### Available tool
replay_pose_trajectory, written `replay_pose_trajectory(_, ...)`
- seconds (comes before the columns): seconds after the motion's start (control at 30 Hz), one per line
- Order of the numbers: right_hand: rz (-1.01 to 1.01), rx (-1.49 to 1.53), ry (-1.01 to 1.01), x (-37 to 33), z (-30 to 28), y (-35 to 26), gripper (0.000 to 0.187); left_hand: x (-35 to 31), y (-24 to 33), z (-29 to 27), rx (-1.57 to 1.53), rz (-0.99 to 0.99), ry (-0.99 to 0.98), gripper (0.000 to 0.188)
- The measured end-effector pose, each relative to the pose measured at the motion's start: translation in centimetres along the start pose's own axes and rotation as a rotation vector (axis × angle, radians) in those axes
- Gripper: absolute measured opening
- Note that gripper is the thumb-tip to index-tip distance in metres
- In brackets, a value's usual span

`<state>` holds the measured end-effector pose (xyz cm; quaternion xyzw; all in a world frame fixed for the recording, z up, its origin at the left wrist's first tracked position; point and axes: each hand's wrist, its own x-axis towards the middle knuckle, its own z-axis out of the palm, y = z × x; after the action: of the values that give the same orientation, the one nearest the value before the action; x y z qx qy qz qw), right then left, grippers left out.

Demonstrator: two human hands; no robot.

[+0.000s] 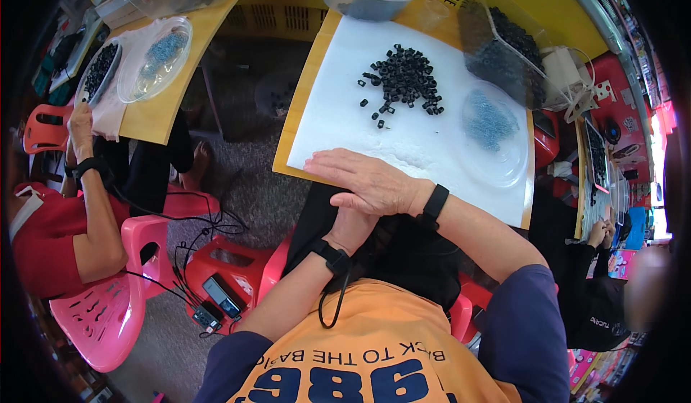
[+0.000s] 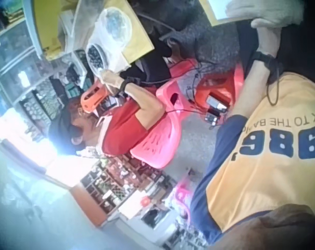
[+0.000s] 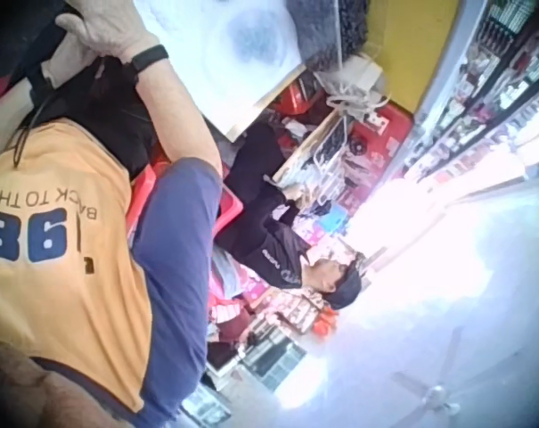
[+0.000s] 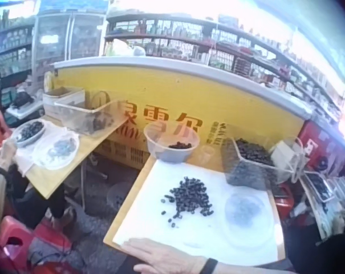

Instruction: The recorder picks up and inspects small black plastic components on a table.

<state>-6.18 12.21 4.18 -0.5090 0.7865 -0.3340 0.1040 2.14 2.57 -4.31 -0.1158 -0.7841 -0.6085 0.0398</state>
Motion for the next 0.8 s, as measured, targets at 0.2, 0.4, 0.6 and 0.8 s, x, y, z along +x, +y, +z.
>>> replay_pose_trajectory(0.2,0.038,0.164,-0.082,0.4,0.3,0.9,0.055,-0.1,-1.1,0.4,0.058,0.031,0.033,0.042)
replay_pose_trajectory(0.4,0.019,0.188,-0.098,0.8,0.3,1.1,0.054,-0.7,-1.8,0.9,-0.074,0.009,0.040,0.036)
replay_pose_trajectory(0.6,0.033,0.127,-0.059,-0.3,0.5,1.7,0.050,0.5,-0.2,0.8,-0.109,0.065,0.042,0.030)
replay_pose_trajectory(0.8,0.254,0.375,0.381,-0.5,-2.4,0.5,0.034,1.8,3.9,-0.9,-0.405,-0.436,-0.013,0.014)
